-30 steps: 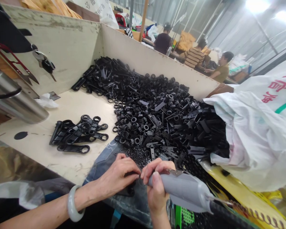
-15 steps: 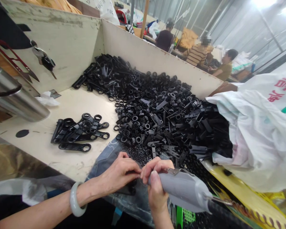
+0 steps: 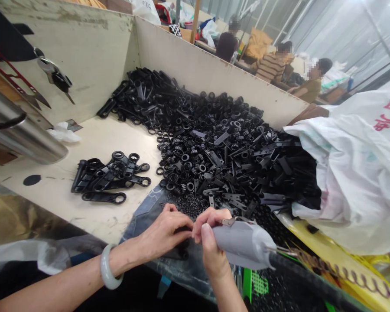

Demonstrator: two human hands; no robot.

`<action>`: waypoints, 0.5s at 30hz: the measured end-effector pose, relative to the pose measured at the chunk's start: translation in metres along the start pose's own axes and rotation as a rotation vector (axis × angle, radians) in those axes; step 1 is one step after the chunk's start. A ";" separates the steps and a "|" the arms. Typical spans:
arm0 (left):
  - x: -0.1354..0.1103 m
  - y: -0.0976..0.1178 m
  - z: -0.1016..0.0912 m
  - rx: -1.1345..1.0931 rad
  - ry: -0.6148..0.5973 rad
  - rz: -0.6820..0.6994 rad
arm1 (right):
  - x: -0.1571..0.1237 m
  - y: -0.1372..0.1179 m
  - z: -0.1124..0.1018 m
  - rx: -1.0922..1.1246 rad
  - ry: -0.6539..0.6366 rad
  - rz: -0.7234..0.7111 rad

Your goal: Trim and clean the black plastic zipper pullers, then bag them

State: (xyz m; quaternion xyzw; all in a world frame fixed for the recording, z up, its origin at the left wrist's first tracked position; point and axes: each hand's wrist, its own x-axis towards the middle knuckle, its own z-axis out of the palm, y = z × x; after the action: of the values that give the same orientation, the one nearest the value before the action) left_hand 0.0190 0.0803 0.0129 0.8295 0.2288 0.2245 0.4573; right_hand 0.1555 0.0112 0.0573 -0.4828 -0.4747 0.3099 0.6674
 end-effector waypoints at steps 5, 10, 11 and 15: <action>0.000 0.001 -0.002 0.047 -0.028 0.003 | 0.000 0.006 0.000 0.003 -0.015 0.004; 0.001 0.003 -0.004 0.049 -0.055 0.018 | 0.003 0.007 -0.001 -0.014 -0.035 0.026; 0.001 0.004 -0.004 0.050 -0.054 0.024 | 0.003 0.005 -0.002 -0.028 -0.045 0.029; 0.001 0.003 -0.003 0.040 -0.053 0.055 | -0.004 -0.010 -0.006 -0.095 -0.060 0.024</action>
State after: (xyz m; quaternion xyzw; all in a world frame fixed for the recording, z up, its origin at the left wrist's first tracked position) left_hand 0.0188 0.0816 0.0170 0.8503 0.1979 0.2102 0.4400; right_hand 0.1591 0.0028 0.0646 -0.5100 -0.5028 0.3093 0.6256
